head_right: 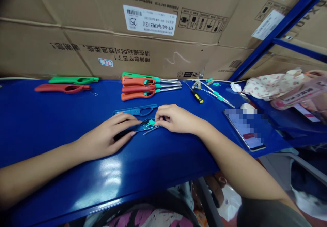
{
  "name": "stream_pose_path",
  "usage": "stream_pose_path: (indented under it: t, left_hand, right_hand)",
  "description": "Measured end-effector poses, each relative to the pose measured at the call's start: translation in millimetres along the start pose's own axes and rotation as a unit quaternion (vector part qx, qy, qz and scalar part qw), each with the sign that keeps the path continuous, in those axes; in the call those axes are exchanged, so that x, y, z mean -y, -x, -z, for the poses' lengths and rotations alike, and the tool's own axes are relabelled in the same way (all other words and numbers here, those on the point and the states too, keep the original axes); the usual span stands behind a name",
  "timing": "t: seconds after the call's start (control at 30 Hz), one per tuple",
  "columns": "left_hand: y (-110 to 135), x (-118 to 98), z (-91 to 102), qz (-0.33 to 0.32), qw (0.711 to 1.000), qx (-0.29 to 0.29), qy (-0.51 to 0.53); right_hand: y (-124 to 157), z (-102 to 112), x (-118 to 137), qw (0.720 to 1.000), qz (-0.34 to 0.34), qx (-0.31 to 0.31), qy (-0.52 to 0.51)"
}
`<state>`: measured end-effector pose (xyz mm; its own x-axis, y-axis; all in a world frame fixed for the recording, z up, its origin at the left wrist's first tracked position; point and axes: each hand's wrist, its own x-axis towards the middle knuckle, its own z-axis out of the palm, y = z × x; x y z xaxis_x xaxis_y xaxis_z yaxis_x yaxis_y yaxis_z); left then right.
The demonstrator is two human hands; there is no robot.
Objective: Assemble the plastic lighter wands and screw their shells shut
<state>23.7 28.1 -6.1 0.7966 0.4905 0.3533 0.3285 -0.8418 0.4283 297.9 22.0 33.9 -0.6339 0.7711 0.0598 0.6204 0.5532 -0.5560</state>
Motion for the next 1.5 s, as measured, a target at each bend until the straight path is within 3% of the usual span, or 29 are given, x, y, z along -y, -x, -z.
stream_pose_path:
  t: [0.4,0.8,1.1,1.5]
  left_hand:
    - [0.7,-6.8,2.8,0.038,0.998,0.004,0.047]
    - [-3.2,-12.0,7.0,0.135,0.983,0.045,0.119]
    - [-3.3,-11.8,7.4,0.139,0.98,0.044,0.139]
    - [-1.1,-11.1,3.1,0.119,0.985,0.031,0.119]
  right_hand:
    - [-1.8,-7.0,-0.2,0.999,0.04,-0.001,-0.004]
    - [2.2,-17.4,6.9,0.989,0.112,-0.017,0.094]
    - [3.3,-20.0,9.4,0.975,0.136,-0.03,0.171]
    - [6.0,-17.0,14.0,0.966,0.124,0.004,0.226]
